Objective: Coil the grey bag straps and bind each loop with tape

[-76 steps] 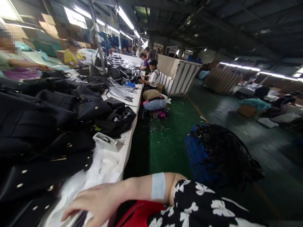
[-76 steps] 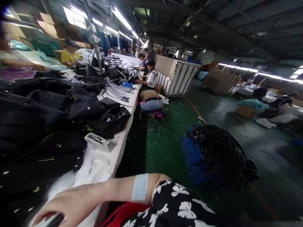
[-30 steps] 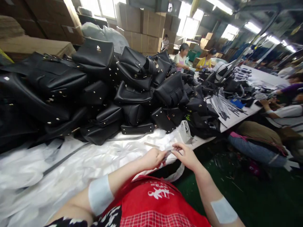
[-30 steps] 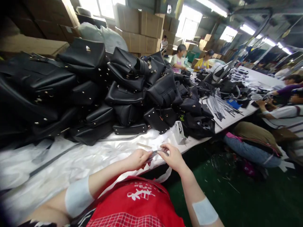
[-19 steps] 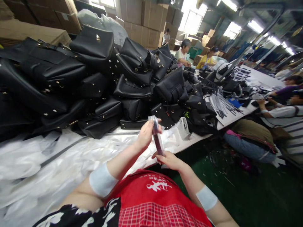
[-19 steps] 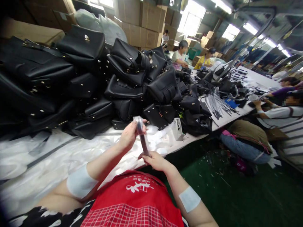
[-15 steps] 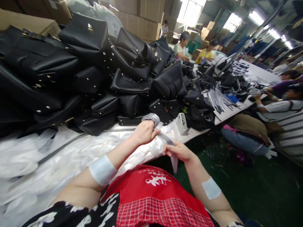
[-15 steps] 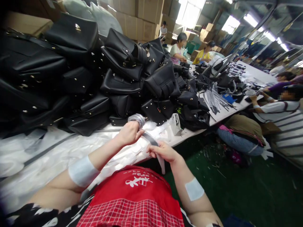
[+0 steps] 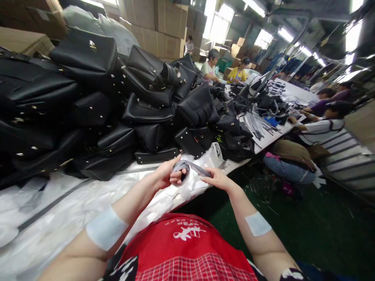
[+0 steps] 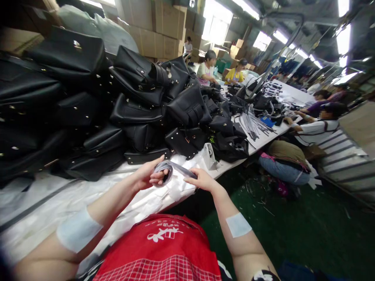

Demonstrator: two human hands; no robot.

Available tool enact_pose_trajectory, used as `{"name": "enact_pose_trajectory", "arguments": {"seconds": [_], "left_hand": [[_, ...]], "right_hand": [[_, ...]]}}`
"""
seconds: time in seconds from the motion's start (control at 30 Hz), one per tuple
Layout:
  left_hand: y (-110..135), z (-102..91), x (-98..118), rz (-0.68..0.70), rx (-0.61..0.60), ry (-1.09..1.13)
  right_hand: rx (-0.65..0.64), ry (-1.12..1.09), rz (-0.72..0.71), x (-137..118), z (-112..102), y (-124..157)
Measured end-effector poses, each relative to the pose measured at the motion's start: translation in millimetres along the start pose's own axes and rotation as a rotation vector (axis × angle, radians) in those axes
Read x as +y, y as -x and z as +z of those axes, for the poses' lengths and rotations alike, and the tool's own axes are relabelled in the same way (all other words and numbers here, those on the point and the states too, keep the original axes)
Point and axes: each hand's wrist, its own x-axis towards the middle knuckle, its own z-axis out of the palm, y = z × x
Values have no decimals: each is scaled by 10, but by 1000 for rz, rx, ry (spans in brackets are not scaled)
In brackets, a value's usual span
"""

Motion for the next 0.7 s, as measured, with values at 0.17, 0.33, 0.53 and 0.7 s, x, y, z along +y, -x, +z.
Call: {"name": "enact_pose_trajectory", "arguments": {"seconds": [0.17,0.33,0.53,0.7], "left_hand": [[-68,132,254,105,23,298],[-300,189,317,657,420,-92],[-311,33,-107,783,548,-1159],[-198,15,-303,494,417,-1731]], "right_hand": [[-46,-215,121,-20,105,-145],[-408,-424,230,-75,343,-212],[-381,-722,56,-274,282,-135],[-296,-358,132,-172,146,-171]]}}
